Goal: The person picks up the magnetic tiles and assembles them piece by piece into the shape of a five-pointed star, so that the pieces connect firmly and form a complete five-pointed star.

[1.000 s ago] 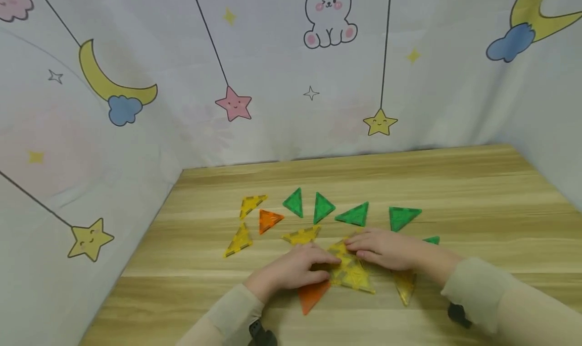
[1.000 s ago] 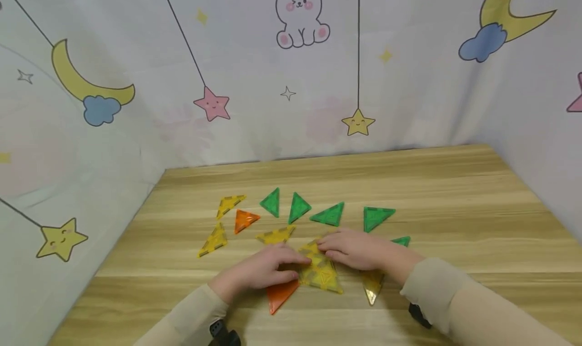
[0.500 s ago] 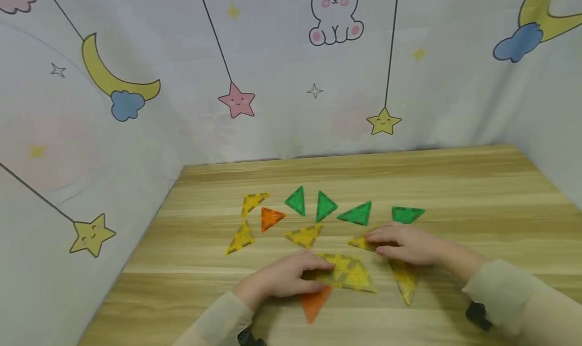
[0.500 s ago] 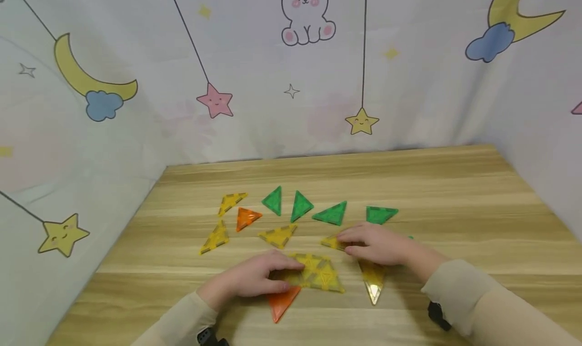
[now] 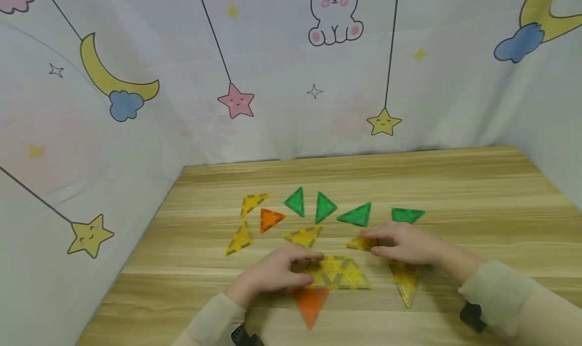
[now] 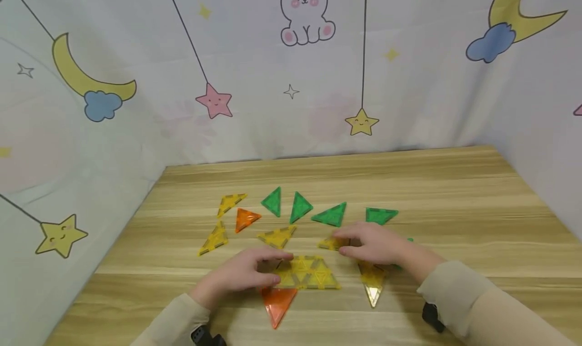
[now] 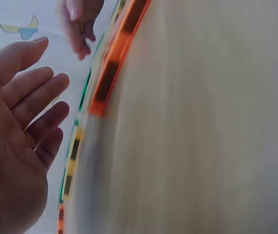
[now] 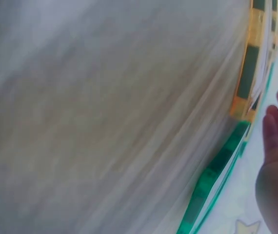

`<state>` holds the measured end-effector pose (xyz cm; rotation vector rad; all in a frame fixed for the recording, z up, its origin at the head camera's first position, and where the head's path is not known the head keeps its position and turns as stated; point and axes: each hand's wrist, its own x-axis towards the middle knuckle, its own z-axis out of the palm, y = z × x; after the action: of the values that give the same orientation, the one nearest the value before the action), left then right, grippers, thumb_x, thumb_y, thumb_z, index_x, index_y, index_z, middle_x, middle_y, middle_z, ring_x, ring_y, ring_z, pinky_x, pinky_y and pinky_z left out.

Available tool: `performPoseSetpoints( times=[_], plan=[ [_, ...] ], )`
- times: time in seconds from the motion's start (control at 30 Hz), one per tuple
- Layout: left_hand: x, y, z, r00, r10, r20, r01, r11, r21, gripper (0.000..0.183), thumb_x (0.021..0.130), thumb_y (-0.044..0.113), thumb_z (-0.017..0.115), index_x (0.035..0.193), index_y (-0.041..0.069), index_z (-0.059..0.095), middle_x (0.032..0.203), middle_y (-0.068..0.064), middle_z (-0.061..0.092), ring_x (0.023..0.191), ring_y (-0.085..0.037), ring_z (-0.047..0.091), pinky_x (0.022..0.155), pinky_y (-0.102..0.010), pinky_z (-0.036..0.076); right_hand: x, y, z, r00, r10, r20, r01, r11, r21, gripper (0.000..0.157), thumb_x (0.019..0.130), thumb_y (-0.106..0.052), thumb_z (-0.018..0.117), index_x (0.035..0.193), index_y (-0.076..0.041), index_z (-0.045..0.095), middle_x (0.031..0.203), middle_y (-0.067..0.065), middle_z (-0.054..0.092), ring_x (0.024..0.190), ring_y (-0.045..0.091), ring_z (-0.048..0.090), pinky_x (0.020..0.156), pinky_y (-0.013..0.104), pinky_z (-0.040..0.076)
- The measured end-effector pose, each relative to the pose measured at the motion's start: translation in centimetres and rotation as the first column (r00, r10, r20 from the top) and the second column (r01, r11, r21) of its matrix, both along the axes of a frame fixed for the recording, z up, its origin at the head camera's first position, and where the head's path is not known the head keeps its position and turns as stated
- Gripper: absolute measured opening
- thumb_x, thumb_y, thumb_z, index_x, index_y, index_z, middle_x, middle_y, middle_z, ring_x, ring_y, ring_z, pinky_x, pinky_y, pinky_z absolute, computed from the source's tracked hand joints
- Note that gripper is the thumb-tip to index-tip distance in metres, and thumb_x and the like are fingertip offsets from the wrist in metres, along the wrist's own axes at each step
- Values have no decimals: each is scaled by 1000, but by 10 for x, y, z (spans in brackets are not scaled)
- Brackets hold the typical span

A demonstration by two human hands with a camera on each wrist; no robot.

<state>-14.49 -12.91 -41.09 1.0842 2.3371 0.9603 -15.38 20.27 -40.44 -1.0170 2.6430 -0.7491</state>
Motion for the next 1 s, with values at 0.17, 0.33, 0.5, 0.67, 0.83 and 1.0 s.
performPoseSetpoints(
  times=[0.17,0.33,0.5,0.67,0.83,1.0],
  plan=[
    [-9,-12,3,992,128,21,-129,991,28,48,89,27,65,135,15,52,130,6,55,117,-18,49,95,-39,40,3,-5,0,1000,26,-2,-26,1000,1,49,92,-44,56,132,-16,57,129,0,55,114,21,51,91,45,42],
    [-19,-24,2,977,211,-6,-210,977,44,50,88,25,66,135,13,52,130,0,54,115,-21,49,94,-44,40,6,-9,-1,999,46,4,-46,999,-17,50,90,-45,58,131,-15,57,128,-2,56,111,17,50,89,41,43],
    [-31,-34,-2,960,281,-19,-279,957,76,52,87,19,67,135,8,50,133,-3,52,115,-24,48,93,-45,39,8,-9,-3,999,50,-2,-50,998,-26,51,89,-44,60,130,-14,58,127,-4,57,109,14,49,88,40,43],
    [-42,-44,-5,932,359,-47,-355,931,82,57,86,14,68,138,6,47,137,-9,48,124,-31,43,99,-48,34,11,-9,-6,998,56,-15,-57,997,-46,48,88,-42,62,128,-15,60,124,-5,58,106,12,48,85,37,44],
    [-48,-51,-8,907,406,-111,-402,914,51,60,85,15,69,140,8,45,139,-13,45,127,-34,38,101,-52,30,14,-14,-8,991,122,-56,-126,990,-64,45,89,-39,62,127,-13,59,125,-2,57,111,17,48,89,39,43],
    [-50,-56,-11,912,387,-134,-388,921,14,61,85,18,70,140,12,44,137,-12,46,127,-32,40,101,-51,31,18,-21,-8,978,191,-77,-194,980,-32,43,91,-39,60,128,-16,59,127,-4,57,113,17,50,91,40,42]
  ],
)
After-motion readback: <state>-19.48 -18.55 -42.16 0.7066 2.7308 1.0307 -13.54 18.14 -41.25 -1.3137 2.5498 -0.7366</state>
